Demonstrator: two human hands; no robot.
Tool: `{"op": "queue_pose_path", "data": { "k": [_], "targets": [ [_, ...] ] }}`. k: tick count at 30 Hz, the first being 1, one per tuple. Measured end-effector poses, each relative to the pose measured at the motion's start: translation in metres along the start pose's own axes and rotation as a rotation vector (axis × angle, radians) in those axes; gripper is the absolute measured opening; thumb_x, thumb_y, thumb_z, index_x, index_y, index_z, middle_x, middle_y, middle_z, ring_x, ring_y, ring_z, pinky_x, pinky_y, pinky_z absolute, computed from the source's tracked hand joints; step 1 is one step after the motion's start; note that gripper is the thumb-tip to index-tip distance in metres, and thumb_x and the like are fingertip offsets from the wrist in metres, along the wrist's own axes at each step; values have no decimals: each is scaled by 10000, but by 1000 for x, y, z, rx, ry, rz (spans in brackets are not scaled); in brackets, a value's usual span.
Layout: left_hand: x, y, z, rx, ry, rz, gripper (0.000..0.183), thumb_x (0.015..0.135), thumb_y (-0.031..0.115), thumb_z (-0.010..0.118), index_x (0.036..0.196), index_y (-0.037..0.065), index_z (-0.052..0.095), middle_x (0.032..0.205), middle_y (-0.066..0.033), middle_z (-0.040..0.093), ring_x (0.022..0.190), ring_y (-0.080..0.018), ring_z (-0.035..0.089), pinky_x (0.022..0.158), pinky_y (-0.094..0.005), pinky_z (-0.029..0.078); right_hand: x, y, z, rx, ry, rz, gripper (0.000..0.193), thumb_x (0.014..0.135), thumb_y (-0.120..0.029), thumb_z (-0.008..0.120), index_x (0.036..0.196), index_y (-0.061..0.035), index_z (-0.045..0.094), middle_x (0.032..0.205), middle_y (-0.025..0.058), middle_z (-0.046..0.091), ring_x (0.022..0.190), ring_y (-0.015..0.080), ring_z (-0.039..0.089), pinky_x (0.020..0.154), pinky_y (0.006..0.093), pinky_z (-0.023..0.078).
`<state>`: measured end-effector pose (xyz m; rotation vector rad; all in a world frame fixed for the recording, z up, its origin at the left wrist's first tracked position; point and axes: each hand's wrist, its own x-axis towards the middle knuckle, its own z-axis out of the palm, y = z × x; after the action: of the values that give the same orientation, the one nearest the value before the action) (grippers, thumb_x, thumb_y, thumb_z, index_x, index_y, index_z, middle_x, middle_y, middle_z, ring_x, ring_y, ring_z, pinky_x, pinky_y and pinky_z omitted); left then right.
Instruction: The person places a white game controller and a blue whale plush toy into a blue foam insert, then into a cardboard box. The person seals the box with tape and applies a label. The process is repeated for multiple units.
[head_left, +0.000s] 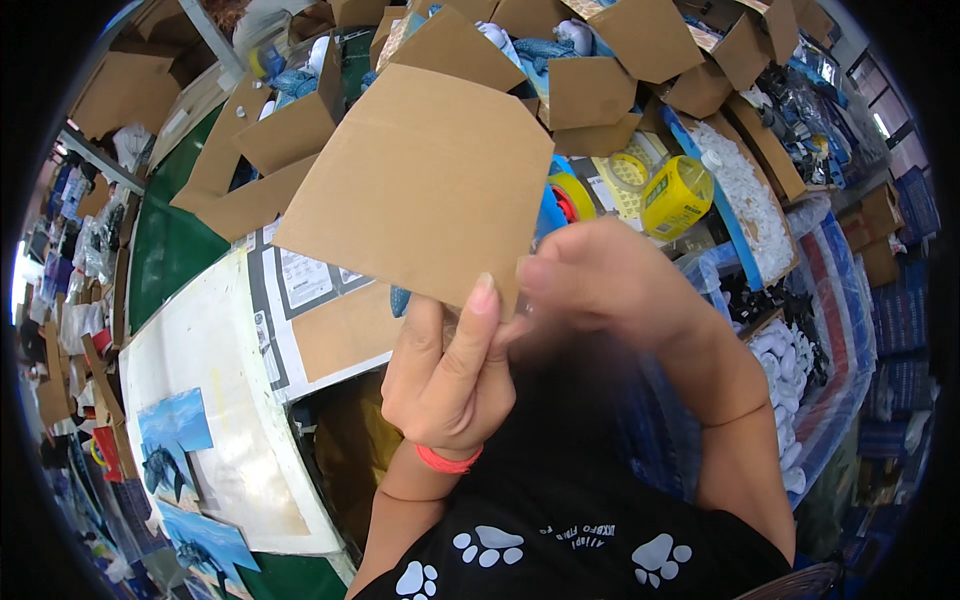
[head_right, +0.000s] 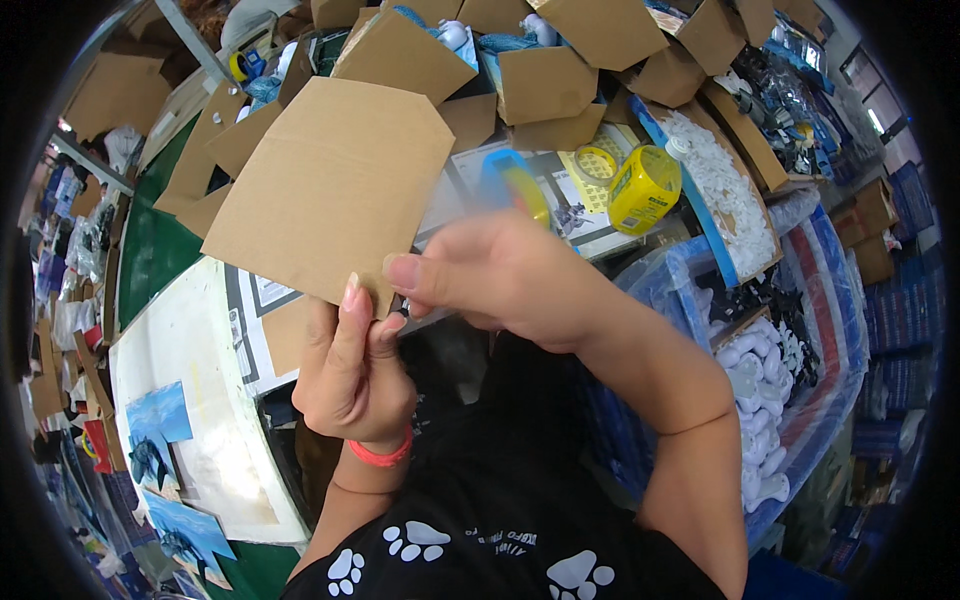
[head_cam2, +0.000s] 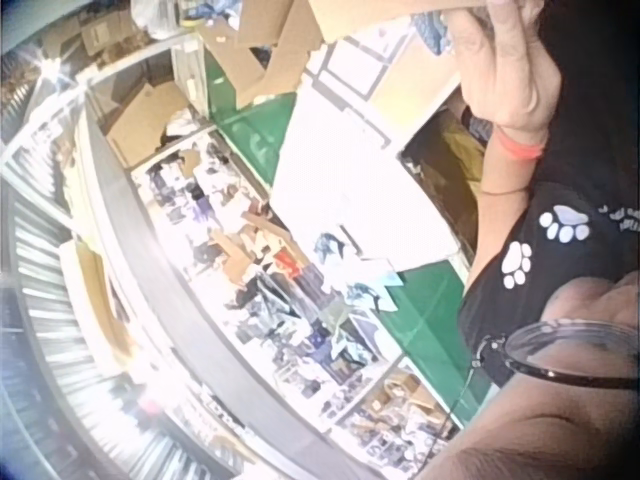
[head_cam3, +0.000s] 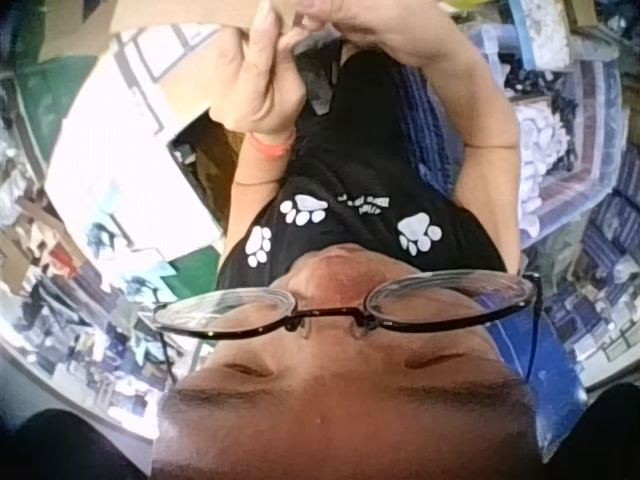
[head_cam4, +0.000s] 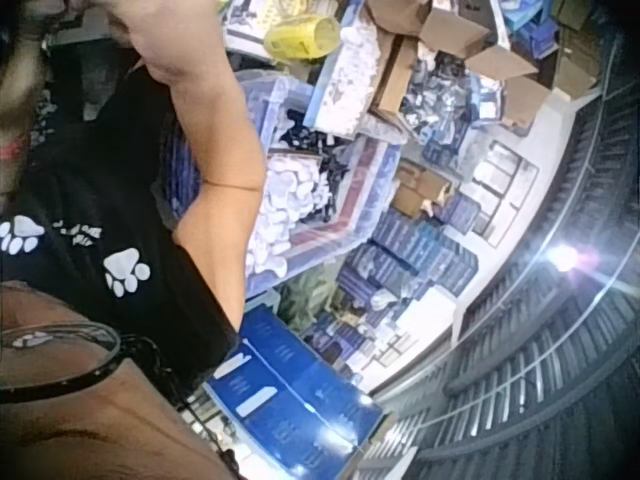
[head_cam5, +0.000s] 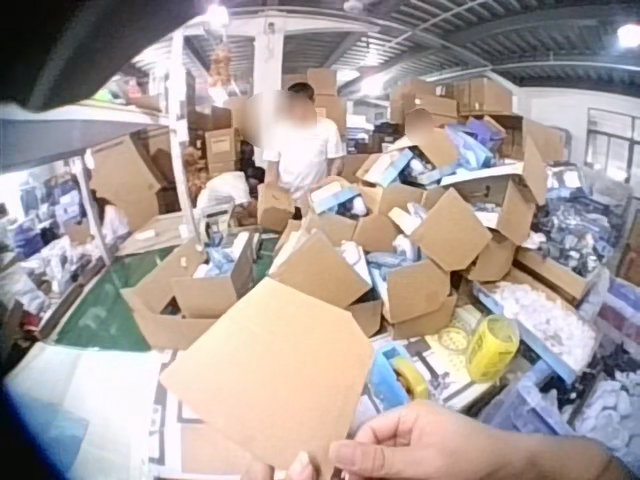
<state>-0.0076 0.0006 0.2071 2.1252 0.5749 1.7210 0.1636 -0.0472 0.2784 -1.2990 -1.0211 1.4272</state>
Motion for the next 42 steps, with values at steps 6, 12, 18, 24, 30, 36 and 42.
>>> {"op": "queue_pose_path", "data": {
  "k": [6, 12, 18, 24, 30, 36, 42],
  "targets": [
    [1, -5, 3, -47, 35, 25, 296, 925, 6, 717, 1197, -104, 677, 1246, -375, 625, 1123, -389, 682, 908, -379, 552, 9, 12, 2, 131, -64, -22, 390, 960, -380, 713, 849, -7, 681, 686, -28, 577, 520, 24, 412, 460, 207, 290],
    [2, -12, -2, 6, 110, -36, 285, 948, 12, 681, 1213, -93, 675, 1210, -317, 669, 1035, -317, 692, 891, -355, 544, 35, 43, 24, 279, -78, -229, 354, 997, -319, 675, 970, 34, 662, 781, 4, 652, 718, 61, 584, 619, 233, 464],
    [11, -25, -8, -30, 254, -78, 266, 895, -28, 726, 1155, -82, 708, 1202, -374, 648, 1087, -374, 703, 899, -344, 542, 60, 26, 15, -80, -179, -345, 275, 953, -229, 731, 1080, 14, 740, 939, 65, 756, 909, 97, 664, 825, 277, 534],
    [12, -24, -9, -37, 256, -65, 252, 893, -47, 719, 1141, -88, 711, 1149, -366, 670, 1046, -362, 710, 887, -331, 540, 73, 14, 13, -146, -199, -214, 265, 901, -231, 769, 1051, -13, 775, 900, 78, 771, 825, 111, 682, 776, 273, 527],
    [12, -20, -14, 6, 236, -117, 261, 887, -51, 723, 1145, -89, 707, 1162, -373, 663, 1077, -379, 702, 904, -351, 540, 63, -7, 23, -368, -1, -356, 272, 853, -211, 792, 1042, -16, 776, 735, 90, 717, 705, 103, 639, 685, 271, 514],
    [10, -21, -10, 26, 237, -22, 261, 886, -48, 725, 1146, -68, 713, 1183, -385, 648, 1092, -419, 695, 916, -367, 540, 59, -3, 32, -532, 307, -409, 335, 750, -224, 883, 987, -28, 751, 598, 34, 568, 578, 93, 509, 532, 272, 450],
    [19, -23, -5, 82, 232, -6, 290, 864, -75, 726, 1152, -44, 723, 1185, -381, 648, 1015, -392, 725, 842, -338, 562, 65, 39, 34, -889, 716, -1323, 346, 708, -163, 851, 1031, -76, 762, 1006, 76, 718, 957, 289, 656, 813, 402, 510]
  ]
}}
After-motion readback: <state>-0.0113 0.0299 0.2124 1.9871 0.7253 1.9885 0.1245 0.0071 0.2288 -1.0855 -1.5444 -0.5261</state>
